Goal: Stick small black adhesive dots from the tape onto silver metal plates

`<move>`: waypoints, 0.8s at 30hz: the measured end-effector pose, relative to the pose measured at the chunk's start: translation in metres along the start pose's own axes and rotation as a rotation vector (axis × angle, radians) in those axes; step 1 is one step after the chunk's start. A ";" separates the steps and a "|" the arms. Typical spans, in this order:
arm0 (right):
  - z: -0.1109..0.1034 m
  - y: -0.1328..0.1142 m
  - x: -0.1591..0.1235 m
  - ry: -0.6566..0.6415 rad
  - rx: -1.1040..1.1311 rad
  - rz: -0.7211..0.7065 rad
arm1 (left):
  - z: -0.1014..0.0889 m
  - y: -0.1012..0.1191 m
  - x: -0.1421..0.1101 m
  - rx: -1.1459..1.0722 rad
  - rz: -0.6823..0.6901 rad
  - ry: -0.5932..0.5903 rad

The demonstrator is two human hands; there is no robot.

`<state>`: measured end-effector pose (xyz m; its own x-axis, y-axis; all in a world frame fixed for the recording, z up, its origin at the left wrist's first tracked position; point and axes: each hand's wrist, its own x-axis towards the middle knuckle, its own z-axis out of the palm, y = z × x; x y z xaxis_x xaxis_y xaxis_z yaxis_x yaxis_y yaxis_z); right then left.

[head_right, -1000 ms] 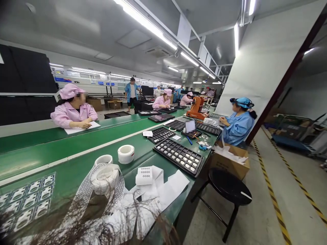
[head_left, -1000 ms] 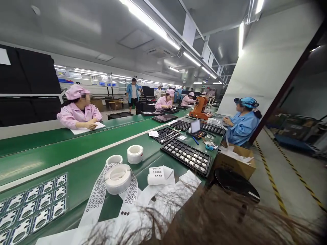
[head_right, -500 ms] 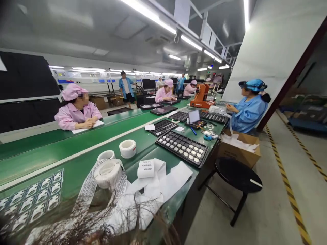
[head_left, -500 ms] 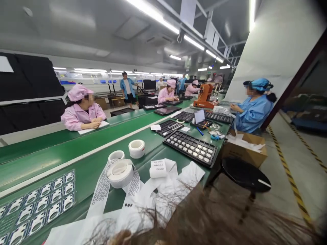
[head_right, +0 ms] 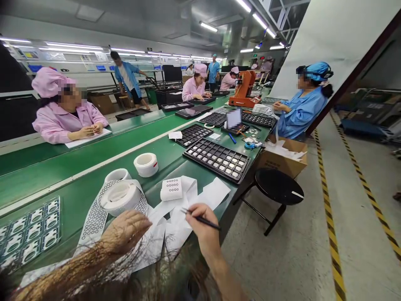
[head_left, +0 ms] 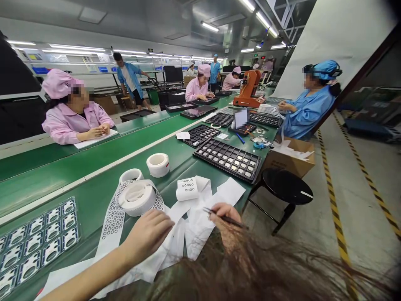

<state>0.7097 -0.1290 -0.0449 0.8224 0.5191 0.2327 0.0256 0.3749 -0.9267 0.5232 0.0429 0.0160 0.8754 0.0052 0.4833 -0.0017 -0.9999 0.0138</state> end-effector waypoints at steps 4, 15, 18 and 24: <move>0.017 0.020 0.061 -0.019 0.064 0.057 | 0.045 -0.030 0.054 -0.110 -0.032 -0.017; 0.023 0.044 0.090 -0.072 0.018 0.104 | 0.114 -0.053 0.086 -0.381 -0.217 -0.070; 0.024 0.043 0.089 -0.079 -0.017 0.085 | 0.114 -0.053 0.082 -0.444 -0.264 -0.082; 0.023 0.044 0.086 -0.088 -0.049 0.072 | 0.115 -0.052 0.080 -0.526 -0.304 -0.081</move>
<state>0.7687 -0.0500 -0.0588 0.7698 0.6097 0.1886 -0.0020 0.2978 -0.9546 0.6489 0.0941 -0.0471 0.9082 0.2676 0.3218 0.0339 -0.8134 0.5807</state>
